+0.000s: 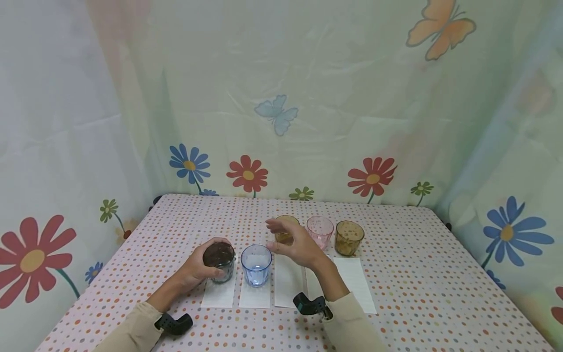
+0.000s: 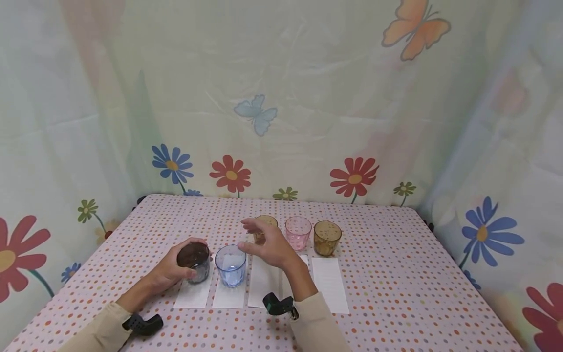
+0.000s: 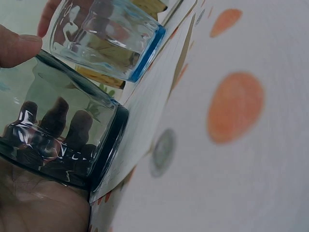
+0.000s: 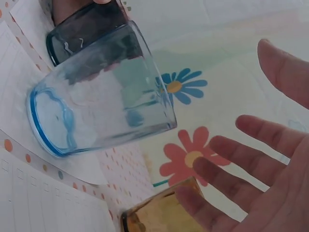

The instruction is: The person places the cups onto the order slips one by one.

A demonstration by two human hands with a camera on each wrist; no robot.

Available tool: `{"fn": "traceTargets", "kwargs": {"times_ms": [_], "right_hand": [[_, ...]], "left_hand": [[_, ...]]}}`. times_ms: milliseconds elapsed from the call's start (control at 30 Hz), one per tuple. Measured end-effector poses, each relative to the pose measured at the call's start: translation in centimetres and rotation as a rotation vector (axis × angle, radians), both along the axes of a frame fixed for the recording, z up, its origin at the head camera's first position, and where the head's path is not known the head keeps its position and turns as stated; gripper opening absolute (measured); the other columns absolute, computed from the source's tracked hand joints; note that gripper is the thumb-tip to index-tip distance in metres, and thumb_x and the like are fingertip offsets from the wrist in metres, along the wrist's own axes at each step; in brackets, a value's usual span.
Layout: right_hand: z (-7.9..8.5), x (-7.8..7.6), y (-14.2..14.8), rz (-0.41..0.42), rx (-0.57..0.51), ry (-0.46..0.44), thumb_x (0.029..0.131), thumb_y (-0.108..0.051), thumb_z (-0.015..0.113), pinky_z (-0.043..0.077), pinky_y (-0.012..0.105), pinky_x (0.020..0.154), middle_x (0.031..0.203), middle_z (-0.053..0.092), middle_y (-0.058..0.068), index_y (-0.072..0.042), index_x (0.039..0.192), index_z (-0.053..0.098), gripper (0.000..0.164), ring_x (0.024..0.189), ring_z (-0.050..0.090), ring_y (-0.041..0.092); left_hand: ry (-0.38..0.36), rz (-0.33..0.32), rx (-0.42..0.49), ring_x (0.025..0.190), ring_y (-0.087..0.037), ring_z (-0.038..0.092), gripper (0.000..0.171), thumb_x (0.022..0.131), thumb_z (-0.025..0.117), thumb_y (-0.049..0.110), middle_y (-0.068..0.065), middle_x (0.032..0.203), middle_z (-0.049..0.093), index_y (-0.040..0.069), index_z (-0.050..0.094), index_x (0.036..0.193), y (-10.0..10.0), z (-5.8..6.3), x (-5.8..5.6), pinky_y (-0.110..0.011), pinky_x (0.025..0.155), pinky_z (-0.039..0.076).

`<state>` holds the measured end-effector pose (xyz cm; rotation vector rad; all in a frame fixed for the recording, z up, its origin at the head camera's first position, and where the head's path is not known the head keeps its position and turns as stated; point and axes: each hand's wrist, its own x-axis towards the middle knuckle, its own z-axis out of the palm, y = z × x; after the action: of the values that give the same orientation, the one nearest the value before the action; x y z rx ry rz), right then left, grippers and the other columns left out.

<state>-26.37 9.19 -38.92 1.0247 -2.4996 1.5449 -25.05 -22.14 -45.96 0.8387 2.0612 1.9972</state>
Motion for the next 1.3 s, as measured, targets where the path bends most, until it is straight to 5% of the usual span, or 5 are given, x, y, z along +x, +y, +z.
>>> {"fn": "traceTargets", "kwargs": {"times_ms": [667,900,1300], "right_hand": [[1.0,-0.5,1.8,-0.281,0.084,-0.023,0.093,-0.034,0.072,0.041,0.066,0.104,0.152,0.049,0.015,-0.01,0.151,0.046,0.068,0.137,0.048,0.039],[0.6,-0.9,1.6,-0.34,0.117,-0.04,0.092,-0.037,0.073,0.034,0.066,0.11,0.164,0.029,0.016,-0.012,0.159,0.031,0.083,0.144,0.036,0.044],[-1.1,-1.9,0.9,-0.366,0.098,-0.087,0.093,-0.035,0.072,0.025,0.06,0.118,0.164,0.027,0.016,-0.01,0.159,0.03,0.082,0.151,0.025,0.039]], "left_hand": [[0.011,0.022,-0.022,0.12,-0.026,0.058,0.075,0.074,0.073,-0.002,-0.019,0.133,0.055,-0.009,0.04,0.141,-0.1,0.0,0.1,-0.031,0.102,0.049],[0.01,0.017,-0.013,0.12,-0.025,0.058,0.073,0.074,0.074,-0.002,-0.017,0.132,0.056,-0.009,0.041,0.139,0.1,0.1,0.1,-0.03,0.102,0.048],[0.001,0.01,-0.011,0.118,-0.023,0.058,0.073,0.075,0.074,0.0,-0.026,0.133,0.053,-0.007,0.042,0.139,0.1,-0.1,0.0,-0.031,0.102,0.048]]}}
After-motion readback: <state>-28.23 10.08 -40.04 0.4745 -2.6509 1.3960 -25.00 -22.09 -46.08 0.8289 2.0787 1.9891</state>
